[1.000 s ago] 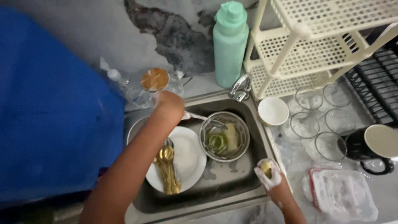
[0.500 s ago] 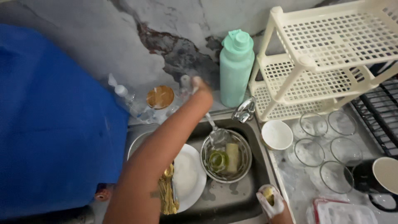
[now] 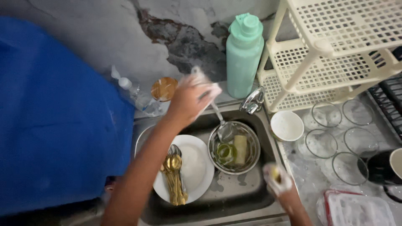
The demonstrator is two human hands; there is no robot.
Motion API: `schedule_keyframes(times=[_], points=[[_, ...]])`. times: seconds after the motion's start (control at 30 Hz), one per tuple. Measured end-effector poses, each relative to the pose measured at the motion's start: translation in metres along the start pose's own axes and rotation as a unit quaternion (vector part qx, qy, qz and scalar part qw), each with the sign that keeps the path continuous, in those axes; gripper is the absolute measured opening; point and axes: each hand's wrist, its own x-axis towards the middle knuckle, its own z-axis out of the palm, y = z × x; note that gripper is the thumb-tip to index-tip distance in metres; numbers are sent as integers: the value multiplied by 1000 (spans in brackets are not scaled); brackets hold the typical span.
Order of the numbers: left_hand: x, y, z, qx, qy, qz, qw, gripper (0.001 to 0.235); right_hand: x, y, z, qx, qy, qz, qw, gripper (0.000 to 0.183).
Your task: The person washes various dishes and utensils in a kitchen sink by hand using a soapy sponge, including scrubbing a metal bowl, rinsing silverware, and wiping down plates before setting them aside.
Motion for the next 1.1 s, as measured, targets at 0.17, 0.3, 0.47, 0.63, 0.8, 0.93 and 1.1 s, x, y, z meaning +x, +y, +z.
schedule_keyframes(times=[0.17, 0.3, 0.47, 0.63, 0.8, 0.93, 1.1], points=[[-47, 33, 80, -580, 67, -462, 667, 23, 84, -123, 95, -288, 86, -266, 916, 64], [-43, 72, 137, -703, 80, -509, 490, 26, 145, -132, 128, -509, 99, 6, 855, 43], [-23, 83, 199, -775, 67, -515, 361, 27, 178, -138, 122, -672, 17, -87, 736, 20], [-20, 89, 220, -794, 71, -467, 383, 36, 178, -173, 126, -702, -3, -60, 710, 19], [-15, 84, 227, -748, 12, -525, 406, 30, 179, -181, 124, -685, -63, -70, 722, 29], [-6, 89, 240, -710, 20, -608, 355, 47, 179, -187, 126, -673, -50, -58, 736, 27], [-5, 83, 244, -782, 40, -528, 327, 36, 168, -196, 134, -670, -45, -69, 738, 30]])
